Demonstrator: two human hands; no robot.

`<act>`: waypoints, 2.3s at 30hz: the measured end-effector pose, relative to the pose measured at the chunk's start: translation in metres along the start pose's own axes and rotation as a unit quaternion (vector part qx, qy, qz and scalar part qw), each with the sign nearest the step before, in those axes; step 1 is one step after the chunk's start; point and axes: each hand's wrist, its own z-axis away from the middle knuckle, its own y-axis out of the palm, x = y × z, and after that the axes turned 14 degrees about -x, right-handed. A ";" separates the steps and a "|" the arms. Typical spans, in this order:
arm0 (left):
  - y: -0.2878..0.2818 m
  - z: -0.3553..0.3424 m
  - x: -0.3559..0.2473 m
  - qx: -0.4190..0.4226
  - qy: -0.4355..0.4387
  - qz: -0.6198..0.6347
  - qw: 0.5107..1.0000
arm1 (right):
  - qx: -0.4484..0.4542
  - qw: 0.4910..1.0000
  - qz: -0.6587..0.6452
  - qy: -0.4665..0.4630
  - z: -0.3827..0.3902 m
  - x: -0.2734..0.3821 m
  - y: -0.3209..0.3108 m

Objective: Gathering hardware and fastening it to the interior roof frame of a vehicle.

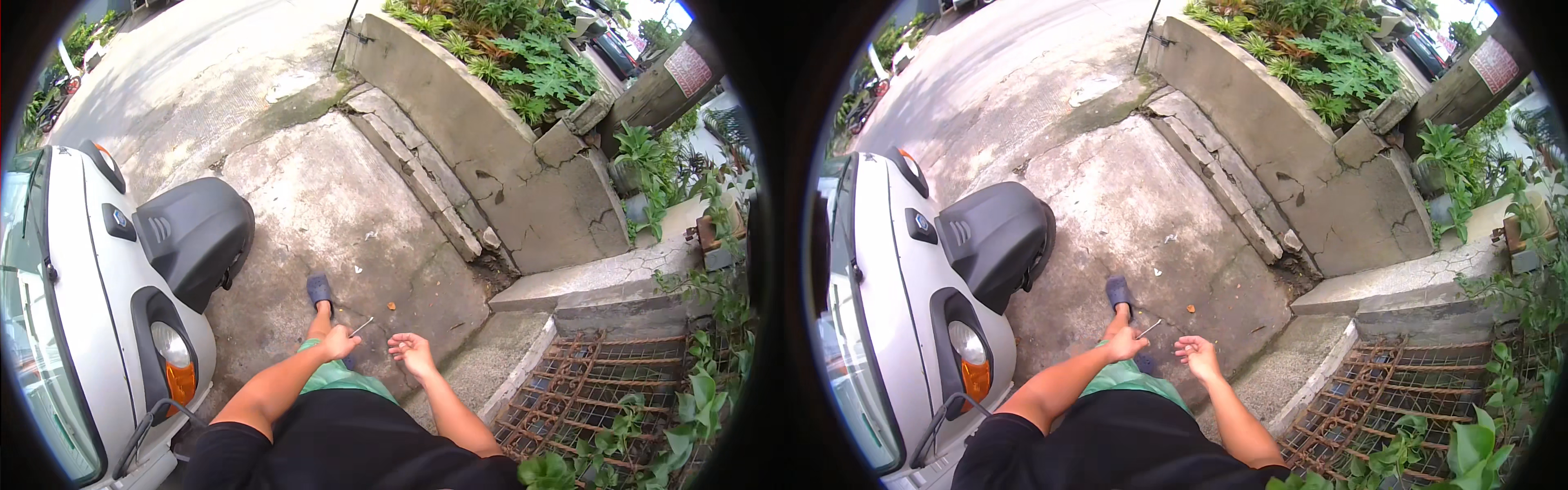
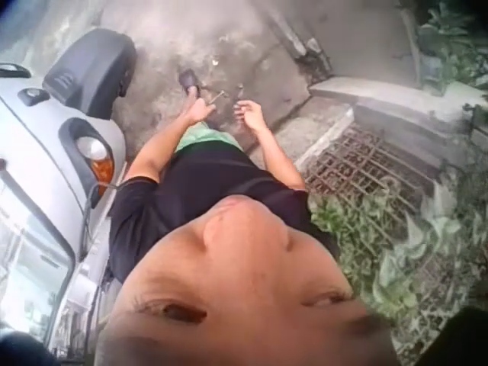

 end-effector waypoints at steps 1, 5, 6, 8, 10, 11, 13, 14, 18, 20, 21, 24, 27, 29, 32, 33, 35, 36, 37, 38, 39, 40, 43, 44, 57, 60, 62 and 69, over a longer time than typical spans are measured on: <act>-0.002 0.002 -0.017 0.005 -0.091 0.140 0.986 | -0.020 1.000 -0.009 -0.002 -0.020 0.015 0.005; -0.042 -0.026 -0.023 -0.031 -0.229 0.383 0.894 | 0.092 0.985 0.093 -0.115 -0.081 0.092 0.071; -0.061 -0.038 -0.032 -0.043 -0.237 0.408 0.881 | 0.118 0.982 0.080 -0.125 -0.096 0.109 0.084; -0.107 -0.069 -0.062 -0.073 -0.243 0.433 0.865 | 0.168 0.975 0.059 -0.130 -0.128 0.138 0.114; -0.153 -0.102 -0.087 -0.107 -0.241 0.452 0.852 | 0.174 0.966 0.072 -0.178 -0.138 0.187 0.141; -0.174 -0.123 -0.097 -0.111 -0.236 0.447 0.856 | 0.176 0.965 0.074 -0.179 -0.145 0.218 0.151; -0.213 -0.164 -0.116 -0.109 -0.224 0.496 0.832 | 0.143 0.966 0.066 -0.205 -0.168 0.264 0.166; -0.226 -0.183 -0.123 -0.109 -0.219 0.495 0.834 | 0.111 0.966 0.066 -0.223 -0.180 0.281 0.171; -0.263 -0.257 -0.150 -0.118 -0.194 0.449 0.864 | 0.105 0.977 0.041 -0.183 -0.237 0.340 0.175; -0.270 -0.291 -0.162 -0.120 -0.204 0.438 0.867 | 0.135 0.978 0.001 -0.161 -0.274 0.347 0.172; -0.276 -0.310 -0.166 -0.126 -0.213 0.436 0.866 | 0.159 0.978 -0.032 -0.132 -0.298 0.351 0.173; -0.298 -0.363 -0.175 -0.106 -0.217 0.446 0.862 | 0.182 0.976 -0.054 -0.106 -0.359 0.373 0.180; -0.330 -0.419 -0.196 -0.107 -0.242 0.455 0.850 | 0.209 0.969 -0.036 -0.130 -0.407 0.440 0.193; -0.355 -0.456 -0.221 -0.131 -0.231 0.486 0.832 | 0.224 0.958 0.006 -0.177 -0.432 0.495 0.202; -0.396 -0.520 -0.261 -0.131 -0.193 0.551 0.802 | 0.189 0.932 0.010 -0.309 -0.466 0.568 0.221; -0.408 -0.536 -0.264 -0.134 -0.187 0.557 0.798 | 0.193 0.929 0.017 -0.315 -0.478 0.585 0.231; -0.432 -0.567 -0.264 -0.205 -0.198 0.627 0.726 | 0.160 0.835 0.121 -0.512 -0.495 0.620 0.258; -0.445 -0.578 -0.269 -0.223 -0.199 0.639 0.709 | 0.156 0.788 0.121 -0.583 -0.503 0.636 0.272; -0.454 -0.588 -0.256 -0.223 -0.182 0.660 0.694 | 0.153 0.734 0.120 -0.651 -0.509 0.650 0.292; -0.464 -0.600 -0.241 -0.226 -0.165 0.681 0.676 | 0.172 0.718 0.114 -0.665 -0.518 0.661 0.312; -0.481 -0.607 -0.246 -0.226 -0.171 0.680 0.676 | 0.184 0.706 0.107 -0.676 -0.529 0.670 0.330; -0.489 -0.620 -0.226 -0.235 -0.153 0.709 0.647 | 0.180 0.702 0.110 -0.681 -0.538 0.678 0.350; -0.548 -0.653 -0.234 -0.308 -0.154 0.657 0.671 | 0.151 0.745 0.129 -0.636 -0.573 0.705 0.405; -0.574 -0.664 -0.245 -0.331 -0.148 0.651 0.667 | 0.173 0.758 0.117 -0.618 -0.586 0.725 0.423; -0.812 -0.838 -0.257 -0.474 -0.116 0.567 0.663 | 0.146 0.770 0.161 -0.600 -0.685 0.936 0.612; -0.848 -0.880 -0.272 -0.505 -0.122 0.470 0.714 | 0.151 0.774 0.188 -0.585 -0.723 0.984 0.643; -0.858 -0.942 -0.253 -0.537 -0.107 0.437 0.714 | 0.165 0.771 0.180 -0.588 -0.748 1.017 0.660; -0.974 -0.998 -0.279 -0.621 -0.140 0.447 0.628 | 0.270 0.740 0.166 -0.594 -0.798 1.125 0.748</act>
